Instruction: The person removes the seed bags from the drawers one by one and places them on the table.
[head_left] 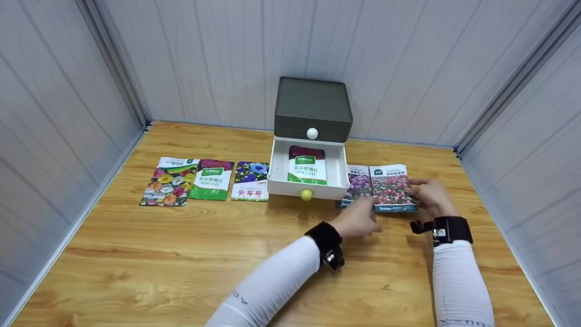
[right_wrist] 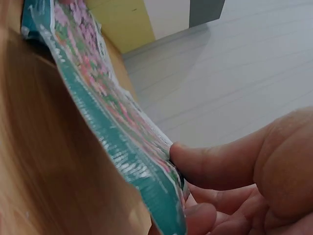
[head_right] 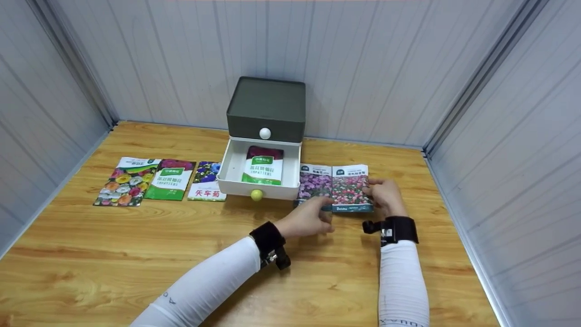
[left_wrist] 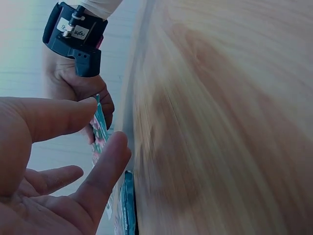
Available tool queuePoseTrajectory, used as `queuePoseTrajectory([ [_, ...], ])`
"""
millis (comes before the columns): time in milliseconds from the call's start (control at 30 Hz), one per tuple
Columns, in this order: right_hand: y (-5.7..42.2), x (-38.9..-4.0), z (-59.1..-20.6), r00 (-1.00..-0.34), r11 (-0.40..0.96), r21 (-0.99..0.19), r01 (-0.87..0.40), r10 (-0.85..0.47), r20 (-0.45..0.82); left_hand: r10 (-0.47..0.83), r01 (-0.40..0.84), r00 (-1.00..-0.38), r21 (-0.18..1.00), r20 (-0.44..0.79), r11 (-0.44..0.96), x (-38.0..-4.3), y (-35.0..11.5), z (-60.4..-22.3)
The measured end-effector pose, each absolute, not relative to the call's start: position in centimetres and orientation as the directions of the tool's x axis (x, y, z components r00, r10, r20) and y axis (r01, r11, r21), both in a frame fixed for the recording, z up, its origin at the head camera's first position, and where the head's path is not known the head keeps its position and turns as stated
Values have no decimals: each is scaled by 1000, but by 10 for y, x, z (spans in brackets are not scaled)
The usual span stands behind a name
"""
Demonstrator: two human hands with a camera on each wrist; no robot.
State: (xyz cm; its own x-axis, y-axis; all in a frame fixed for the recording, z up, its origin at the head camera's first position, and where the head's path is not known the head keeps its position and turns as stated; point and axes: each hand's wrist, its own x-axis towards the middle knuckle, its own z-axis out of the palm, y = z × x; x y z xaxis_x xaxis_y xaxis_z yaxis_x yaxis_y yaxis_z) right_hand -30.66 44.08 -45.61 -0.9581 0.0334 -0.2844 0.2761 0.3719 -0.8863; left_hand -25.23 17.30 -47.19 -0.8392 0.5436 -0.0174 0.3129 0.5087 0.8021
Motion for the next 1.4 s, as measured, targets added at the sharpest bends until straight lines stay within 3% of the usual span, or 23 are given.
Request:
queuePoseTrajectory([
  [733,437,-304,-464,-968,608,-758,234,74,-239,527,366,-849,686,-30,629,-250,160,-473],
  [1133,433,-307,-468,-952,547,-783,297,107,-286,584,456,-811,631,4,628,-250,153,-473],
  [1400,434,-310,-469,-943,526,-785,328,133,-305,630,465,-776,682,7,565,-246,142,-456],
])
